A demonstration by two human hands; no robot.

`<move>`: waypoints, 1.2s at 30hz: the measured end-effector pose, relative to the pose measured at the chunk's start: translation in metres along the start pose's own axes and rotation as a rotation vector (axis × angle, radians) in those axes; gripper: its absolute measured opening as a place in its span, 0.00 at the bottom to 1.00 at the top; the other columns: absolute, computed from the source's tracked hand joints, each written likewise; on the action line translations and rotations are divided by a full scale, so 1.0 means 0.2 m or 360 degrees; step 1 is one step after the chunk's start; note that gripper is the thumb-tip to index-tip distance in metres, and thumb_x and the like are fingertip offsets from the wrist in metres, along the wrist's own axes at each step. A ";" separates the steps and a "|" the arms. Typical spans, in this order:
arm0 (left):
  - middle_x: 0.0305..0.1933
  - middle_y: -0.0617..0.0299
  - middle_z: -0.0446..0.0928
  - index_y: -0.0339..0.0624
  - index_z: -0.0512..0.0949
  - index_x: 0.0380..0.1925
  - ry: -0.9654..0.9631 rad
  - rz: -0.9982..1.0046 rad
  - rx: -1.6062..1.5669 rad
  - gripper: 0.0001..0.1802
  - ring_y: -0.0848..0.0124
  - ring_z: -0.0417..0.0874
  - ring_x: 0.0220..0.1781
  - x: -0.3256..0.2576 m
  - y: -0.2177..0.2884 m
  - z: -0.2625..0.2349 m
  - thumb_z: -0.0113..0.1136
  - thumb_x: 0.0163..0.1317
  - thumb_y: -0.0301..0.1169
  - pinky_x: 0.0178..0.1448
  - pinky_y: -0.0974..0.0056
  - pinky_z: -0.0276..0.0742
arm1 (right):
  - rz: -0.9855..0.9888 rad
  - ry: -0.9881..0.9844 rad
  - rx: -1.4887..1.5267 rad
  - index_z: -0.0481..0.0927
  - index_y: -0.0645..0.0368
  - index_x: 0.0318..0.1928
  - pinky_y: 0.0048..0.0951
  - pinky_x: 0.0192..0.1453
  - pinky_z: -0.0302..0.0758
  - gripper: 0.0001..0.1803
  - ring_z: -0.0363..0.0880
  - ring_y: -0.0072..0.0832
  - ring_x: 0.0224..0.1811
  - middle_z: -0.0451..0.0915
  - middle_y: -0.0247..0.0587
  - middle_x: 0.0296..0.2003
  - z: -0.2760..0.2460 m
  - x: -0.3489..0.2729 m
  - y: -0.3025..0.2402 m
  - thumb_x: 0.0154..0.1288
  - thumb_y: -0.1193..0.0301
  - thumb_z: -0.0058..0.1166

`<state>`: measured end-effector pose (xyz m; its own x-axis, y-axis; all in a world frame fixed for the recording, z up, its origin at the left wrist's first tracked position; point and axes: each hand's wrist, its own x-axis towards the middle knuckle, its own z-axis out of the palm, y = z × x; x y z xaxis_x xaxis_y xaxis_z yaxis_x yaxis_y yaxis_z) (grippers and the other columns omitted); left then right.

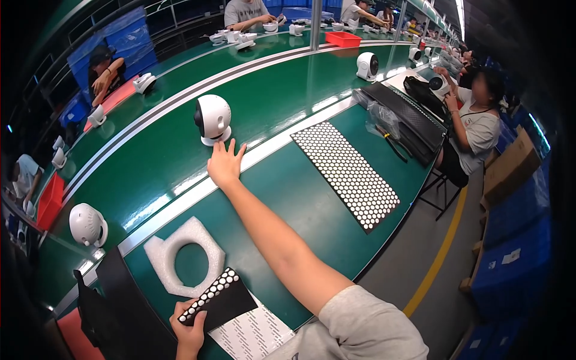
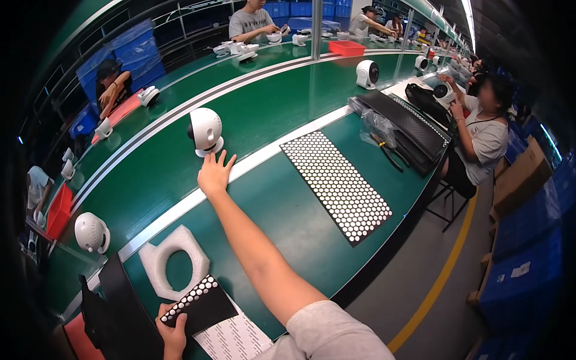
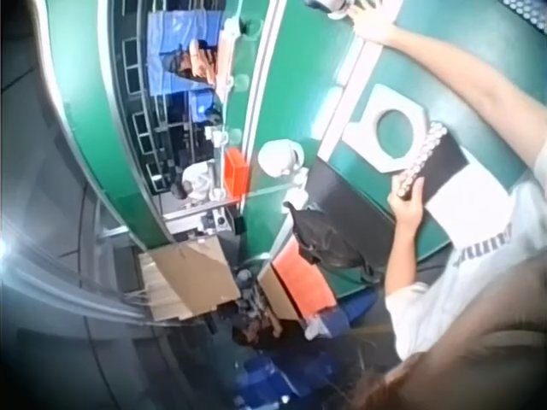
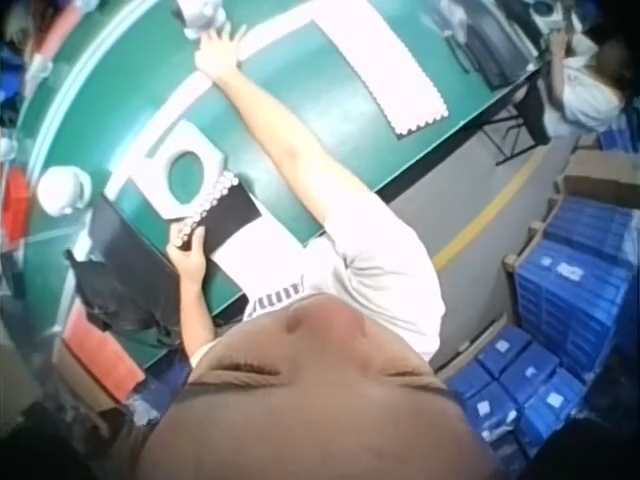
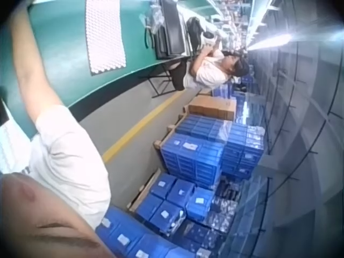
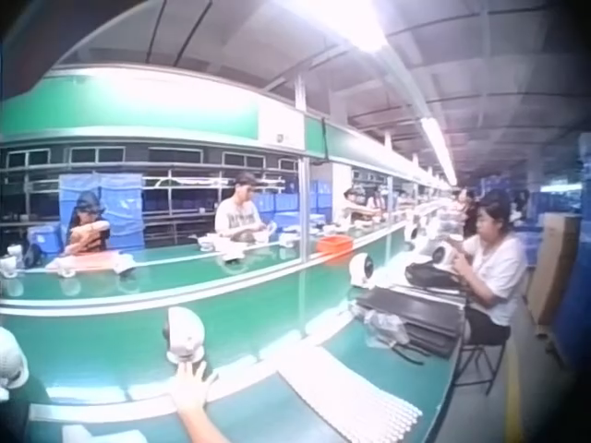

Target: Assembling small spherical security cameras on a production line by placing them in foam jigs and applying adhesive base pads.

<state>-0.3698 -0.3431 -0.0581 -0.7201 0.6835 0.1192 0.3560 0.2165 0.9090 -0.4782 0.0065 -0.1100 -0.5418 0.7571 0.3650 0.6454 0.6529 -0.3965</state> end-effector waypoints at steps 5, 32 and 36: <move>0.32 0.50 0.77 0.32 0.67 0.24 0.0004 0.0042 0.0001 0.10 0.71 0.77 0.32 -0.01 -0.01 -0.01 0.59 0.45 0.23 0.39 0.69 0.71 | 0.0061 0.0168 0.0272 0.65 0.61 0.48 0.50 0.64 0.44 0.22 0.60 0.39 0.57 0.68 0.43 0.49 0.00 0.02 0.01 0.51 0.69 0.46; 0.29 0.57 0.74 0.32 0.69 0.27 -0.0056 0.0035 0.0041 0.08 0.74 0.73 0.31 0.00 0.03 0.01 0.58 0.47 0.21 0.38 0.71 0.68 | 0.0059 0.0193 0.0796 0.74 0.58 0.35 0.37 0.60 0.54 0.10 0.70 0.34 0.44 0.76 0.41 0.31 0.04 0.06 0.07 0.51 0.71 0.45; 0.31 0.50 0.77 0.31 0.67 0.25 -0.0025 0.0078 0.0066 0.09 0.71 0.77 0.30 0.00 0.01 0.01 0.57 0.45 0.22 0.37 0.70 0.71 | 0.0106 0.0149 0.0928 0.76 0.56 0.30 0.36 0.55 0.61 0.08 0.72 0.36 0.39 0.76 0.42 0.29 0.00 0.06 0.07 0.52 0.70 0.45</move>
<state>-0.3676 -0.3404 -0.0569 -0.6919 0.7048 0.1567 0.4154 0.2110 0.8848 -0.4754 0.0253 -0.1106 -0.4434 0.8091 0.3857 0.2596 0.5278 -0.8088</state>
